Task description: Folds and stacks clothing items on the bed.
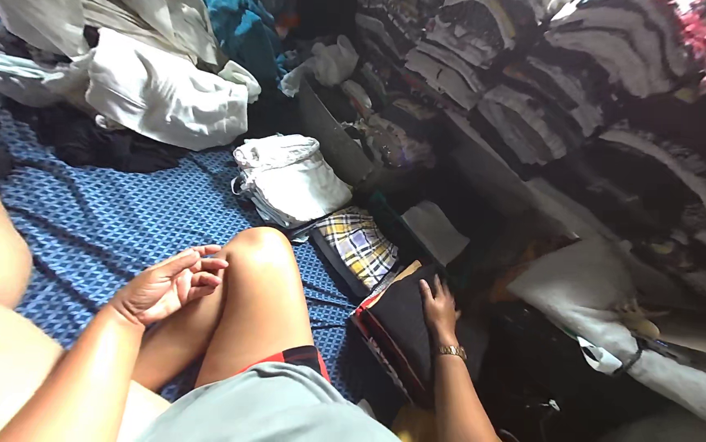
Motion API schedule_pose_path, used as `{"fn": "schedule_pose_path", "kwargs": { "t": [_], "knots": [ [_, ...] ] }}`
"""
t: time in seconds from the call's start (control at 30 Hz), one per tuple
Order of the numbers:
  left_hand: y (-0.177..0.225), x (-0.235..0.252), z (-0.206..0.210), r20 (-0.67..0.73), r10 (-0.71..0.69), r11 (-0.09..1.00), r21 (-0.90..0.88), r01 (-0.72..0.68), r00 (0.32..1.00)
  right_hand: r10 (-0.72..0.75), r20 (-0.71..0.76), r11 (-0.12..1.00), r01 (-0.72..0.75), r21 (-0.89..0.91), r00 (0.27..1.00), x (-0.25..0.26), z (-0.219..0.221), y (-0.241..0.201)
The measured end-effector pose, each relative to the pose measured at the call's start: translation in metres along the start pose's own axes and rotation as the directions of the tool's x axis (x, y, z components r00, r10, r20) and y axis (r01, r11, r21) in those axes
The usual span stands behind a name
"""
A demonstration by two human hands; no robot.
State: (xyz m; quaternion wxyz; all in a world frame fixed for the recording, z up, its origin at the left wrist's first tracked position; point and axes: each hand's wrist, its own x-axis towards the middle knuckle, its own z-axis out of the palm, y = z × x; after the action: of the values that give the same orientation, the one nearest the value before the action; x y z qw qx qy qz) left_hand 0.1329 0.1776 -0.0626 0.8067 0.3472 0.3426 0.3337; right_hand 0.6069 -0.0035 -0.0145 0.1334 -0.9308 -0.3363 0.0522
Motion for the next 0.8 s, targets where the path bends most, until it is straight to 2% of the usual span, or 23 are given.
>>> {"fn": "schedule_pose_path", "kwargs": {
  "t": [0.37,0.43,0.5,0.6,0.67,0.73,0.8],
  "knots": [
    [0.005,0.0,0.006,-0.036,-0.031,1.0,-0.005,0.031,0.999,0.0,-0.032,1.0,0.0,0.013,0.999,-0.001,0.002,-0.001],
    [0.012,-0.001,0.012,-0.069,-0.059,0.991,0.118,0.067,0.996,-0.005,-0.027,1.0,0.006,0.026,1.0,-0.001,0.003,0.001],
    [0.026,-0.006,0.021,-0.096,-0.078,0.937,0.333,0.105,0.992,-0.018,-0.016,0.999,0.019,0.03,1.0,-0.001,0.001,0.001],
    [0.056,-0.024,0.02,-0.1,-0.038,0.719,0.688,0.097,0.994,0.005,0.022,1.0,-0.005,-0.025,1.0,-0.001,-0.015,-0.012],
    [0.08,-0.04,0.003,-0.152,0.048,0.459,0.881,0.114,0.987,-0.079,-0.057,0.996,0.076,-0.053,0.995,-0.004,-0.03,-0.035],
    [0.101,-0.058,-0.02,-0.3,0.166,0.207,0.942,0.265,0.939,-0.26,-0.166,0.965,0.263,-0.003,0.951,-0.01,-0.035,-0.069],
    [0.11,-0.072,-0.049,-0.446,0.296,0.098,0.894,0.437,0.845,-0.436,-0.178,0.888,0.454,0.072,0.882,-0.022,-0.029,-0.114]
  ]
}}
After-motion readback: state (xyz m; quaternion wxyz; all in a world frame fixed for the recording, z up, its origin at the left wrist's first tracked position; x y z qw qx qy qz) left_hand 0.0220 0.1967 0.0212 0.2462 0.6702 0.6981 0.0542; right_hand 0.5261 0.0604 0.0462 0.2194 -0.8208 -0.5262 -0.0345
